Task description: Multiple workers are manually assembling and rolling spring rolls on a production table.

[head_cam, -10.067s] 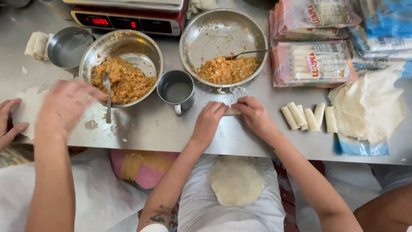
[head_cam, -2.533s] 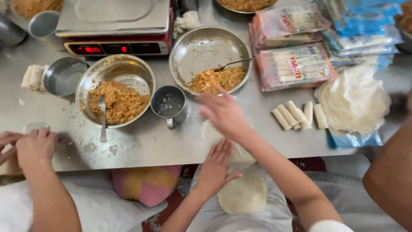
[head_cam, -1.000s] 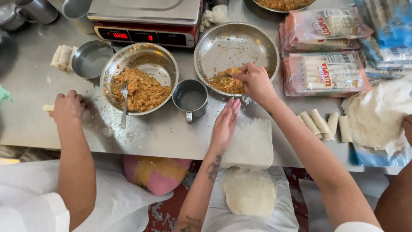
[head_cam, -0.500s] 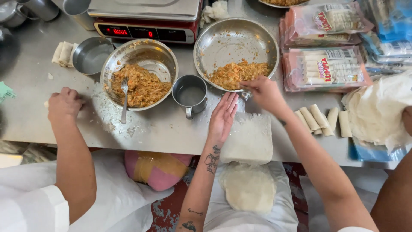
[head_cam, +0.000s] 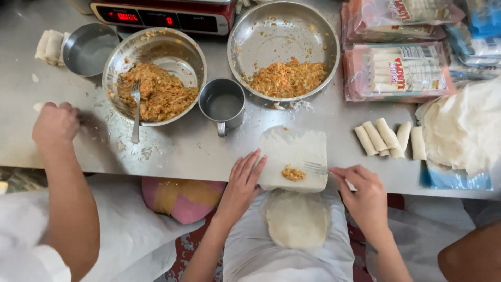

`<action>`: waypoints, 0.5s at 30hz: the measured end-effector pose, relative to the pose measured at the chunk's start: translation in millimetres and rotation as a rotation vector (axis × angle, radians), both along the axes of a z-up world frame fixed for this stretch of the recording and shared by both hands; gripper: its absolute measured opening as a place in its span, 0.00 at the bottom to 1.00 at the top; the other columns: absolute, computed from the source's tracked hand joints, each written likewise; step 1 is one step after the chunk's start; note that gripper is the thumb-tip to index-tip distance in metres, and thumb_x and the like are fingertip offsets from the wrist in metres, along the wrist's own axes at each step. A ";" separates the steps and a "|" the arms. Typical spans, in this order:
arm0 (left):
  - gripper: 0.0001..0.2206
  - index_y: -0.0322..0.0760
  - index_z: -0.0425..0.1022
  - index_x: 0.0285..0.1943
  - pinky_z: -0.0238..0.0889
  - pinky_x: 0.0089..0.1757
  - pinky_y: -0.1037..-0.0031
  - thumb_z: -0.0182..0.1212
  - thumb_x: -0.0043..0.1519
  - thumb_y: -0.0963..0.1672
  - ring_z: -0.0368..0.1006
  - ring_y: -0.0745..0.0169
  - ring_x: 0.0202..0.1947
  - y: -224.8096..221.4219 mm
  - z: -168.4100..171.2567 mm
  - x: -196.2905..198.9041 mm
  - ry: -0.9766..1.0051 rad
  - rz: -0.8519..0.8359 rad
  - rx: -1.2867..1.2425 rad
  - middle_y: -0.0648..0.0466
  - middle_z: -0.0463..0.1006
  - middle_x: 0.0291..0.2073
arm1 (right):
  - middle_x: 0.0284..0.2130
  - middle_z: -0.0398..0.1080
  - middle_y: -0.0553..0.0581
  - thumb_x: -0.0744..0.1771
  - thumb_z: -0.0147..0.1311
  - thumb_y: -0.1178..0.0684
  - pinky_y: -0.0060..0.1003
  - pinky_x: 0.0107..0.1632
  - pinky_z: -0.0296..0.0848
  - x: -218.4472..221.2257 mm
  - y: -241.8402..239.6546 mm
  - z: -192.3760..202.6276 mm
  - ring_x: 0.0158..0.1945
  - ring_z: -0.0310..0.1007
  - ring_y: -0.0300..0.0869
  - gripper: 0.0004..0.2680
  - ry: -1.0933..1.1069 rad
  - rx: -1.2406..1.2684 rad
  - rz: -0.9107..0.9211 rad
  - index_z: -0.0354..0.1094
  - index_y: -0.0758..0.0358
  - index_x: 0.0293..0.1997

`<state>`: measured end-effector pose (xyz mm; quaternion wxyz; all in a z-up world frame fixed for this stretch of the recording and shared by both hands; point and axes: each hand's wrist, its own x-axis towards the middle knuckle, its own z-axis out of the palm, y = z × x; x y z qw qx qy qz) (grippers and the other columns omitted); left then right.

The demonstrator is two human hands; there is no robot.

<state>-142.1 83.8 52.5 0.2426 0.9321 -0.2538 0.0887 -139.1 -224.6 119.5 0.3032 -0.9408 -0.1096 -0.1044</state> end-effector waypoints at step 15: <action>0.38 0.39 0.61 0.79 0.57 0.68 0.56 0.73 0.57 0.42 0.64 0.50 0.70 -14.7 -12.5 13.5 -0.074 0.013 -0.212 0.47 0.65 0.72 | 0.31 0.77 0.42 0.68 0.66 0.50 0.37 0.43 0.66 108.5 33.7 -71.1 0.37 0.77 0.42 0.05 -0.134 -0.058 -0.111 0.72 0.48 0.39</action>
